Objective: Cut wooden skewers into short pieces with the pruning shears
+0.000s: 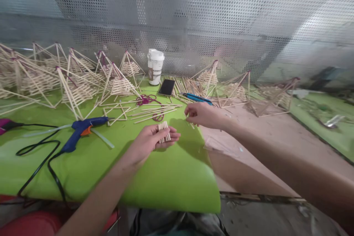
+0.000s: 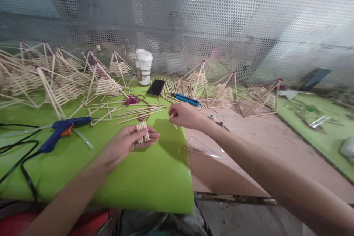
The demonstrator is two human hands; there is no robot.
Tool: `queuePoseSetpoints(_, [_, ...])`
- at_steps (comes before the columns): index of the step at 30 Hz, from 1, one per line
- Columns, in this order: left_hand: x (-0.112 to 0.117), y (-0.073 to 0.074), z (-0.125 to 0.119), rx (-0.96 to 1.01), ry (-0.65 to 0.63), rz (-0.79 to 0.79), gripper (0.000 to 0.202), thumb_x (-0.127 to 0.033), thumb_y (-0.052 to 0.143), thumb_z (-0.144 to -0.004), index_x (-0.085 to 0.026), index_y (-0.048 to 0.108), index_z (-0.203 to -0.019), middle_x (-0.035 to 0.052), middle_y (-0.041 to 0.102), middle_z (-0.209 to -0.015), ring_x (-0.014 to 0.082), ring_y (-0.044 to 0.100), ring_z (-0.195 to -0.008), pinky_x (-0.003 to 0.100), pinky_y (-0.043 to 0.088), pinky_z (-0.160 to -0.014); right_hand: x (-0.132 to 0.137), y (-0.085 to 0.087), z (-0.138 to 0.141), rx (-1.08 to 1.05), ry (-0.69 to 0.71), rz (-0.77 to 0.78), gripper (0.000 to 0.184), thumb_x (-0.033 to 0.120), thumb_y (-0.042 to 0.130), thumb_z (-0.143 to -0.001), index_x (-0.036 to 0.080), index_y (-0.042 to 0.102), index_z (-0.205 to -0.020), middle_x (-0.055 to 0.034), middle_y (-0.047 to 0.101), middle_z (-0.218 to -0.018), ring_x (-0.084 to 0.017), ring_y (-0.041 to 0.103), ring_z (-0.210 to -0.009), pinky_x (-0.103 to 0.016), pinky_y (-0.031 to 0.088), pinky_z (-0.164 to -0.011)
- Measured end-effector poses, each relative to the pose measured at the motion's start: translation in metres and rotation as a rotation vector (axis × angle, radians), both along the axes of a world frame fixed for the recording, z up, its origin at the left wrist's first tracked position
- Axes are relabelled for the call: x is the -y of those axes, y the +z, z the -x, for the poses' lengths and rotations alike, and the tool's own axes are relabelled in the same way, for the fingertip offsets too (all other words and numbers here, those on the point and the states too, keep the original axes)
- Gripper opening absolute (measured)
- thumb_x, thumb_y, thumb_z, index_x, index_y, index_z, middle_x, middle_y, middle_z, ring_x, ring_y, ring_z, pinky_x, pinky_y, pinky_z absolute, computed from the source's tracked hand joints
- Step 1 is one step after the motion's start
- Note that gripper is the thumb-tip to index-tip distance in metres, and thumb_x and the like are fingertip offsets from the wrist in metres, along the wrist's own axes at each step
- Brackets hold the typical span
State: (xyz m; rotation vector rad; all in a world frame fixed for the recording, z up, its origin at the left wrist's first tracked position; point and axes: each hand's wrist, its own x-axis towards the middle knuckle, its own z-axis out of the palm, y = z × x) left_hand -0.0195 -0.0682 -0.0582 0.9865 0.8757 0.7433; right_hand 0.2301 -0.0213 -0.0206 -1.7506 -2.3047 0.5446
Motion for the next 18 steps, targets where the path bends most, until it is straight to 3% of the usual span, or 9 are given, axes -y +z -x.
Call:
queuePoseSetpoints(5, [0.0, -0.002, 0.002, 0.015, 0.008, -0.001, 0.016, -0.022, 0.065, -0.102, -0.013, 0.078, -0.101, 0.0145, 0.082, -0.109, 0.0218, 0.079, -0.104, 0.033, 0.063, -0.097, -0.032, -0.015, 0.01, 0.149, -0.024, -0.075, 0.016, 0.011, 0.067, -0.079, 0.018, 0.072, -0.092, -0.0056, 0.077, -0.086, -0.021, 0.067, -0.077, -0.028, 0.038, -0.062])
queuePoseSetpoints(9, [-0.002, -0.005, 0.001, 0.014, 0.012, 0.008, 0.016, -0.02, 0.065, -0.102, -0.013, 0.079, -0.1, 0.0138, 0.082, -0.109, 0.0215, 0.079, -0.105, 0.033, 0.062, -0.099, -0.036, -0.014, 0.011, 0.163, -0.093, -0.179, 0.015, 0.014, 0.067, -0.084, 0.015, 0.073, -0.098, -0.0122, 0.075, -0.103, -0.023, 0.065, -0.087, -0.029, 0.038, -0.069])
queuePoseSetpoints(12, [-0.004, -0.005, -0.002, 0.0, -0.031, 0.008, 0.017, -0.019, 0.062, -0.102, -0.013, 0.078, -0.101, 0.0137, 0.082, -0.11, 0.0211, 0.078, -0.107, 0.032, 0.06, -0.1, -0.015, -0.006, 0.021, -0.018, -0.019, -0.19, 0.021, 0.031, 0.059, -0.1, 0.017, 0.073, -0.096, -0.0071, 0.075, -0.097, -0.018, 0.063, -0.082, -0.028, 0.042, -0.071])
queuePoseSetpoints(14, [-0.003, -0.002, -0.004, -0.046, -0.085, -0.022, 0.018, -0.017, 0.06, -0.101, -0.013, 0.078, -0.1, 0.0123, 0.082, -0.106, 0.0206, 0.078, -0.102, 0.031, 0.059, -0.098, 0.008, -0.002, 0.03, -0.36, 0.113, -0.064, 0.031, 0.043, 0.058, -0.104, 0.018, 0.075, -0.097, -0.0041, 0.074, -0.089, -0.016, 0.062, -0.075, -0.027, 0.044, -0.066])
queuePoseSetpoints(16, [-0.001, 0.003, -0.005, -0.193, -0.172, -0.123, 0.016, -0.02, 0.063, -0.099, -0.015, 0.077, -0.093, 0.0089, 0.082, -0.097, 0.0197, 0.077, -0.093, 0.028, 0.058, -0.089, 0.034, 0.0, 0.039, -0.548, 0.197, 0.047, 0.025, 0.043, 0.066, -0.1, 0.02, 0.076, -0.102, -0.0017, 0.075, -0.086, -0.015, 0.064, -0.07, -0.026, 0.046, -0.062])
queuePoseSetpoints(18, [0.002, 0.01, -0.005, -0.433, -0.279, -0.284, 0.02, -0.026, 0.065, -0.096, -0.016, 0.074, -0.081, 0.0047, 0.078, -0.084, 0.018, 0.072, -0.079, 0.023, 0.051, -0.071, 0.054, -0.003, 0.042, -0.557, 0.217, 0.012, 0.019, 0.038, 0.068, -0.101, 0.021, 0.074, -0.095, -0.0004, 0.073, -0.08, -0.014, 0.064, -0.066, -0.026, 0.047, -0.061])
